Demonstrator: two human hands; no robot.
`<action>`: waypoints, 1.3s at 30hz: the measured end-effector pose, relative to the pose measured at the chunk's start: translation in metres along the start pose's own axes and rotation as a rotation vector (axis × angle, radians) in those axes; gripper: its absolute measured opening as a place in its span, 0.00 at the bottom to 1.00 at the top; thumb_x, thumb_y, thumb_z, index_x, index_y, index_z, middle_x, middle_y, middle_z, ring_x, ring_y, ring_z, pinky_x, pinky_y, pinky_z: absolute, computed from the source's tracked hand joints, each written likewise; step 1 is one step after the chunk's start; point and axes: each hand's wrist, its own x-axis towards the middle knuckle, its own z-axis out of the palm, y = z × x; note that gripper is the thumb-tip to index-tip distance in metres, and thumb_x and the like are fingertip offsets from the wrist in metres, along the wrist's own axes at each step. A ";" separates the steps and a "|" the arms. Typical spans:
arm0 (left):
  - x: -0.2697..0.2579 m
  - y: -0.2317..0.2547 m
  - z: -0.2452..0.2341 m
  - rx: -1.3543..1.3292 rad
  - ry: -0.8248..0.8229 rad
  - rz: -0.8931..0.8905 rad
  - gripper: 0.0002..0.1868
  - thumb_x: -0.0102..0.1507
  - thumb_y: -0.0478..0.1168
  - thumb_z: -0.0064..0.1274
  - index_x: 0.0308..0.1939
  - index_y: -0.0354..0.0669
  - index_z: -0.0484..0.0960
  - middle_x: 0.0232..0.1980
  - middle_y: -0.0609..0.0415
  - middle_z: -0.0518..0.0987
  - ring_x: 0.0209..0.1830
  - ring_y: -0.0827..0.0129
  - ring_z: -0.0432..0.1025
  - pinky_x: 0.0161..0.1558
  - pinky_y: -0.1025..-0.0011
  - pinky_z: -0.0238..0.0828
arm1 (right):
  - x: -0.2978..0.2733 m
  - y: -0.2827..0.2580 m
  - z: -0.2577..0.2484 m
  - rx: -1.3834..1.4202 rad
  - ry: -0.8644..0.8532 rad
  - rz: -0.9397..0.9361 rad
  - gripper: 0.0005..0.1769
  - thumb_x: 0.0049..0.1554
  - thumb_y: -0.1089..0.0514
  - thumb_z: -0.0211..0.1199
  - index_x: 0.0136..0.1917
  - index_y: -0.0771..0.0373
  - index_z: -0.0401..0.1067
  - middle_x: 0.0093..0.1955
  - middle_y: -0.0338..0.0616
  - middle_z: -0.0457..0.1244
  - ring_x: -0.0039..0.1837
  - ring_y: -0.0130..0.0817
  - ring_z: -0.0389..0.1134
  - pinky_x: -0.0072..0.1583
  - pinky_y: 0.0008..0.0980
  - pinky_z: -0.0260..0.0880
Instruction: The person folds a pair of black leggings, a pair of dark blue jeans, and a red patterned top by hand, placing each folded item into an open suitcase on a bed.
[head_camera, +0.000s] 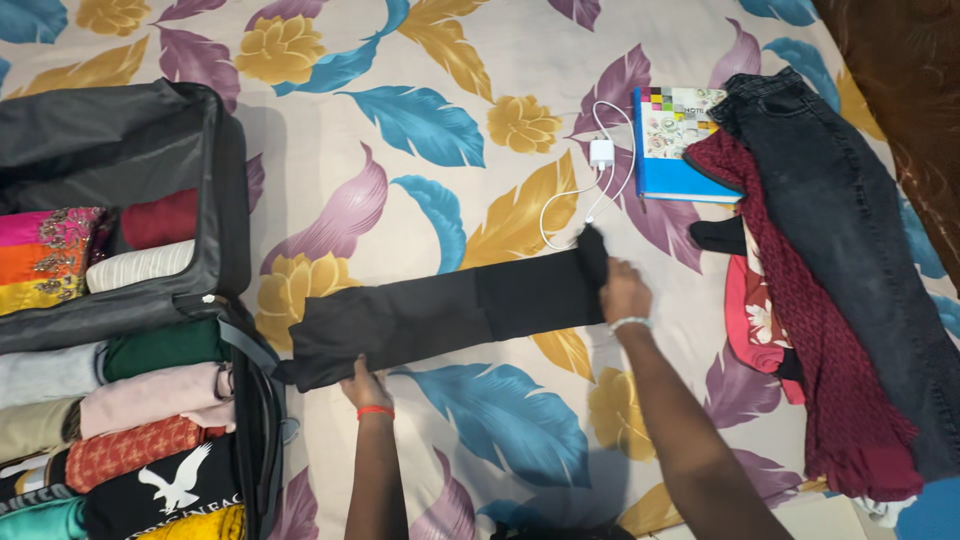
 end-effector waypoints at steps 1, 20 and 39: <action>-0.001 -0.001 0.000 -0.039 0.009 0.073 0.26 0.60 0.30 0.54 0.62 0.41 0.69 0.58 0.53 0.78 0.48 0.76 0.78 0.51 0.72 0.78 | -0.003 -0.009 0.002 -0.047 -0.048 -0.016 0.28 0.50 0.64 0.65 0.66 0.61 0.68 0.55 0.50 0.65 0.57 0.49 0.68 0.57 0.46 0.73; -0.155 0.024 0.127 1.146 -0.534 0.710 0.39 0.62 0.36 0.53 0.76 0.37 0.58 0.80 0.38 0.54 0.83 0.45 0.45 0.78 0.45 0.36 | 0.002 0.013 0.032 0.441 -0.290 0.420 0.40 0.45 0.47 0.77 0.66 0.63 0.66 0.56 0.59 0.66 0.60 0.54 0.69 0.61 0.46 0.70; -0.122 -0.028 0.119 1.755 -1.042 0.629 0.44 0.64 0.54 0.53 0.79 0.52 0.50 0.82 0.48 0.48 0.83 0.53 0.41 0.76 0.43 0.37 | -0.005 -0.081 -0.006 0.064 -0.174 -0.032 0.30 0.46 0.64 0.69 0.60 0.63 0.63 0.53 0.52 0.63 0.54 0.50 0.70 0.51 0.45 0.75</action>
